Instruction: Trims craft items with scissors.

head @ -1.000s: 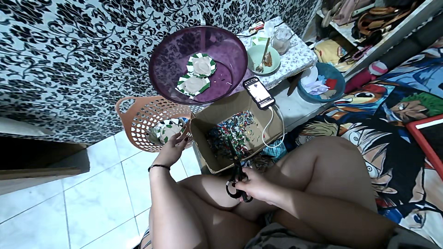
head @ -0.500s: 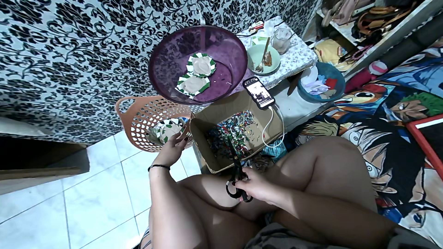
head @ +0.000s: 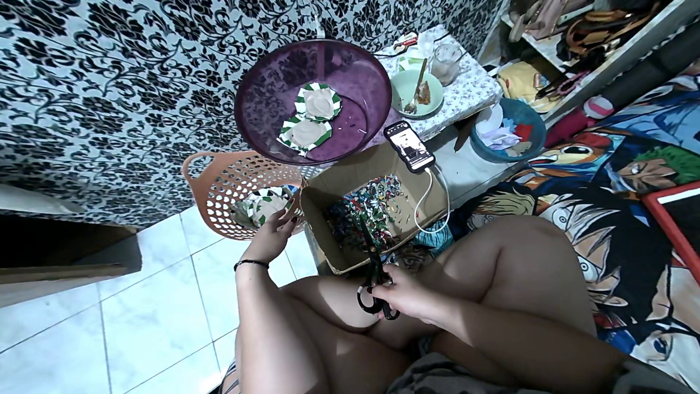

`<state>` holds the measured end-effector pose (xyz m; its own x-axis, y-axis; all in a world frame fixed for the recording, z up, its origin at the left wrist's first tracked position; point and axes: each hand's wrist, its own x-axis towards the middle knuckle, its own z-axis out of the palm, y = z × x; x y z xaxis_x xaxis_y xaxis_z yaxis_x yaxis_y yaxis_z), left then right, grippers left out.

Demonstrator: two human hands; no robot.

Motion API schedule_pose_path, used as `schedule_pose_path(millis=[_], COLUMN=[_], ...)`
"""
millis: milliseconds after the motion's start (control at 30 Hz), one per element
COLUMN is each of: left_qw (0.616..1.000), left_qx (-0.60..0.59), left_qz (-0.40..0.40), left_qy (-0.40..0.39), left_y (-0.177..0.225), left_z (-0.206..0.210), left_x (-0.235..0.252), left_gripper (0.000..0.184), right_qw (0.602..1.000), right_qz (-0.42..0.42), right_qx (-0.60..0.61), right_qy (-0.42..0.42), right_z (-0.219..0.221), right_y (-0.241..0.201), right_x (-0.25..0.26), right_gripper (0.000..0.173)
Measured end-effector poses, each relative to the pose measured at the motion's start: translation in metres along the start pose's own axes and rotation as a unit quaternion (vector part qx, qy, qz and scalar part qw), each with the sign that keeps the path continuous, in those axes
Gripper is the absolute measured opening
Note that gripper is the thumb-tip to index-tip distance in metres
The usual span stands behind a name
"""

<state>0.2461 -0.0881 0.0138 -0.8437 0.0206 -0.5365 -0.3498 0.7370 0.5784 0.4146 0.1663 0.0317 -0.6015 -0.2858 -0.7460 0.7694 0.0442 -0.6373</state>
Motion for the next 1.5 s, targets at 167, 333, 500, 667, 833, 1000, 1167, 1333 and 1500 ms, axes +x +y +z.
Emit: schedule_pose_path(millis=[167,333,500,667,833,1000,1167,1333,1500], left_qw=[1.0,1.0,1.0,1.0,1.0,1.0,1.0,1.0,1.0], left_qx=[0.0,-0.001,-0.003,-0.006,-0.006,-0.001,0.007,0.006,0.009], left_qz=[0.001,-0.003,0.001,0.002,0.003,0.003,0.002,0.002,0.005], left_qy=[0.0,0.0,-0.003,-0.004,-0.002,-0.002,-0.005,-0.005,-0.006], left_y=[0.0,0.0014,-0.0008,0.0001,0.0016,0.0008,0.0009,0.0006,0.0009], left_z=[-0.0003,-0.0002,-0.0001,-0.0001,0.0007,0.0,-0.0006,-0.0006,-0.0003], left_x=[-0.0006,-0.0011,0.0005,0.0002,-0.0014,-0.0005,0.0,0.0001,0.0005], left_gripper=[0.055,0.056,0.055,0.056,0.056,0.055,0.055,0.055,0.055], right_qw=[1.0,1.0,1.0,1.0,1.0,1.0,1.0,1.0,1.0], right_qz=[-0.002,-0.001,-0.002,0.002,0.001,-0.001,-0.003,-0.003,-0.005], right_qx=[-0.002,0.001,0.0,0.0,-0.001,-0.002,0.001,-0.002,-0.002], right_qy=[0.0,-0.001,-0.002,-0.003,-0.001,-0.003,-0.002,-0.003,0.0], right_z=[-0.0004,-0.0003,-0.0002,-0.0003,0.0002,-0.0002,-0.0003,-0.0006,-0.0005], right_y=[0.0005,0.0007,0.0017,-0.0001,-0.0002,0.001,0.002,0.0014,0.001], right_x=[-0.0001,0.0004,0.0014,0.0005,-0.0004,0.0014,0.0022,0.0014,0.0007], right_gripper=[0.042,0.042,0.04,0.04,0.04,0.041,0.039,0.04,0.04])
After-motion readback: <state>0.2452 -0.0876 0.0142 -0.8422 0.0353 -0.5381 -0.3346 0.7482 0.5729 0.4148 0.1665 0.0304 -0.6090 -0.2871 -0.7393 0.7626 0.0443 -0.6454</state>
